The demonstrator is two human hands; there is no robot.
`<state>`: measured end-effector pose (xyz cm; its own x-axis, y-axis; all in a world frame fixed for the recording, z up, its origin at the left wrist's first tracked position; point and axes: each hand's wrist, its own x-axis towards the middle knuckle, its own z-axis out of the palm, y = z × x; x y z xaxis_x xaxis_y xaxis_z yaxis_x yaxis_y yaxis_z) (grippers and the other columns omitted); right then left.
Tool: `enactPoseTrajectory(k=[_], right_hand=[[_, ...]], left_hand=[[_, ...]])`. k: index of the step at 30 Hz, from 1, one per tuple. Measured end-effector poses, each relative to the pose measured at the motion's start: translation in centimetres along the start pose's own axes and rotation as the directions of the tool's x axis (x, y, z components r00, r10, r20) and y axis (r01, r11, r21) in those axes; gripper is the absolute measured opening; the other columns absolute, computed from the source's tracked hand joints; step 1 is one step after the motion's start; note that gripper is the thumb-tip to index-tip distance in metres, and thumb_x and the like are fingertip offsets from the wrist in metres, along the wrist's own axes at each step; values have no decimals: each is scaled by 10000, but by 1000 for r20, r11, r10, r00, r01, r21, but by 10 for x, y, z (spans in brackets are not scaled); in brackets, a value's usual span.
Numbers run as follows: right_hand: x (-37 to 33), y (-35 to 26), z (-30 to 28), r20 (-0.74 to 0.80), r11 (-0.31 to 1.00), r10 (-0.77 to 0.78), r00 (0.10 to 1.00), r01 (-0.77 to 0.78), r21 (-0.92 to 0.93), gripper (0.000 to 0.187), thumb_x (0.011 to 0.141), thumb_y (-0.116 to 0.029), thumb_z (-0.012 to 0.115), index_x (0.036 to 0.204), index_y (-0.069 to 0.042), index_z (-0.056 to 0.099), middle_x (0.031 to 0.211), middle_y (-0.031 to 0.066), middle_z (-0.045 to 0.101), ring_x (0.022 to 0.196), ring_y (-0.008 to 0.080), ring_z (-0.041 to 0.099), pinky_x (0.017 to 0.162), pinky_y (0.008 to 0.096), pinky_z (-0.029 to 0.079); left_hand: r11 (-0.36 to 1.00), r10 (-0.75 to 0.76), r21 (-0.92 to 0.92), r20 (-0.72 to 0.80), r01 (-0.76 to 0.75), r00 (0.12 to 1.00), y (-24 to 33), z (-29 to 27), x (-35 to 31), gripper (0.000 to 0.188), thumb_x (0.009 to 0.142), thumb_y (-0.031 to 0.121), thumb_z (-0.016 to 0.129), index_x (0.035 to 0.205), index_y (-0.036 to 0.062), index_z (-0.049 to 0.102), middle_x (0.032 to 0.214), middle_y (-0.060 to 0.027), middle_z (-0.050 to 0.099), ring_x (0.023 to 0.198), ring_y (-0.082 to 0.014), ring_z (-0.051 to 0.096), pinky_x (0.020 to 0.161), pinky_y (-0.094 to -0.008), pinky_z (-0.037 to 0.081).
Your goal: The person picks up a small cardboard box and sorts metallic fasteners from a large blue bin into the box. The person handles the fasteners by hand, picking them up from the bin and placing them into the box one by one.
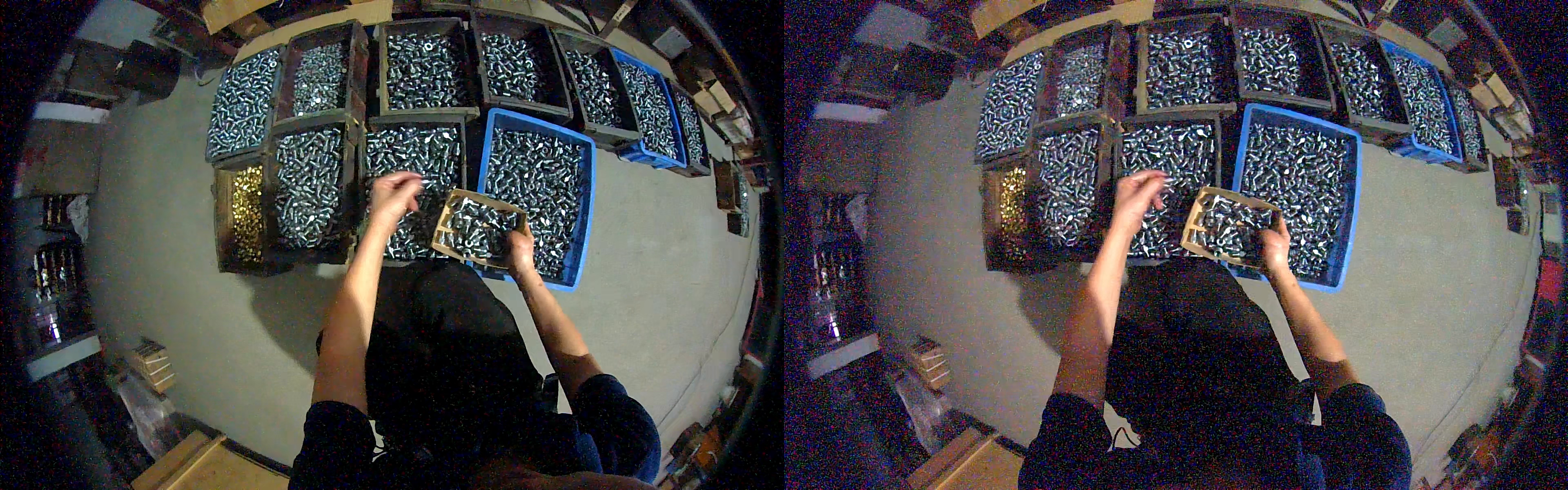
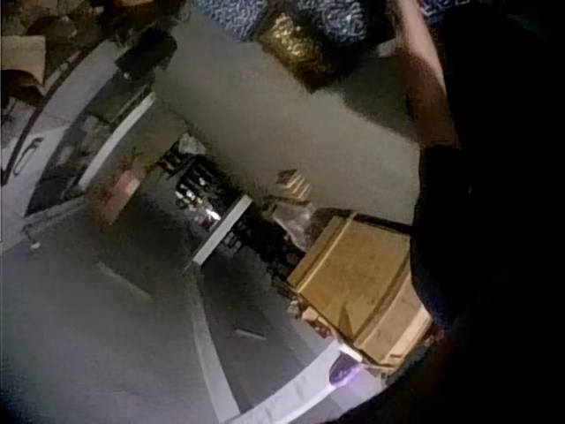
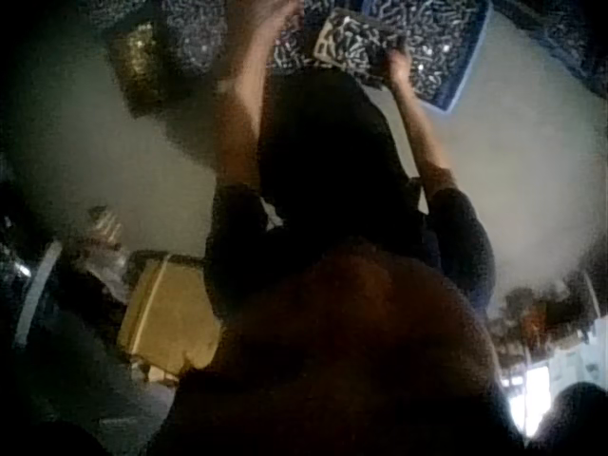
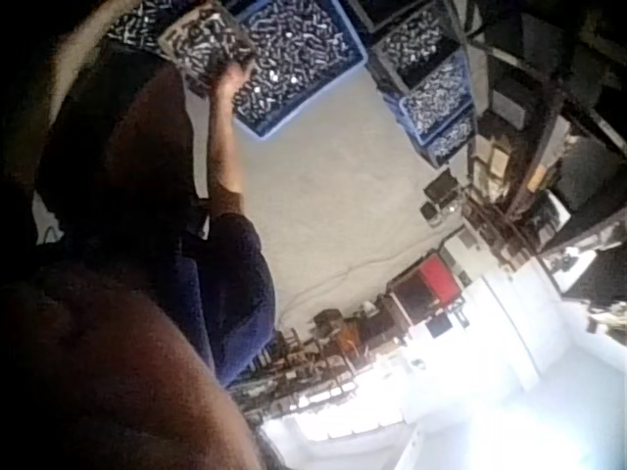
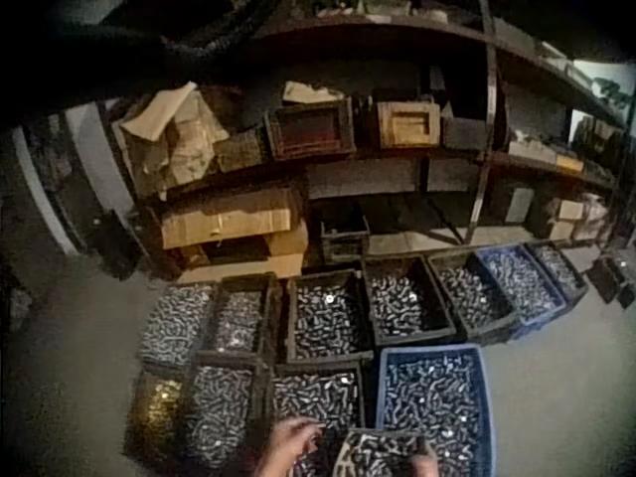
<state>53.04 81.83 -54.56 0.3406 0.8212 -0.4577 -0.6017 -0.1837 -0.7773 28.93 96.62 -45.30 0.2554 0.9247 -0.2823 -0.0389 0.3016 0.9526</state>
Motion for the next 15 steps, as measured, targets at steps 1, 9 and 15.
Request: enactPoseTrajectory(k=[1, 9, 15], right_hand=[[1, 2, -5, -10, 1000, -5, 1000, 5, 8, 591, 680, 15, 463, 1268, 2, 402, 1115, 70, 526, 922, 179, 522, 787, 278, 450], [12, 9, -22, 36, 984, -85, 996, 90, -153, 630, 705, -29, 431, 1328, -53, 339, 1113, 74, 505, 880, 178, 515, 767, 290, 444], [-2, -6, 8, 36, 991, -14, 999, 18, -131, 605, 705, -42, 433, 1306, -49, 365, 1126, 75, 507, 959, 195, 503, 834, 308, 422]], left_hand=[[991, -2, 130, 75, -8, 997, 11, 16, -10, 163, 763, 117, 623, 887, 19, 662, 727, -46, 631, 450, -75, 517, 414, -207, 402], [819, 121, 544, 143, -180, 982, -8, 33, -18, 369, 706, 272, 695, 1002, 61, 635, 875, -120, 661, 750, -254, 644, 665, -339, 493], [298, 149, 948, -163, 113, 975, -35, -41, 2, 547, 691, 341, 702, 1141, 67, 557, 932, -166, 631, 892, -333, 605, 762, -417, 480]])
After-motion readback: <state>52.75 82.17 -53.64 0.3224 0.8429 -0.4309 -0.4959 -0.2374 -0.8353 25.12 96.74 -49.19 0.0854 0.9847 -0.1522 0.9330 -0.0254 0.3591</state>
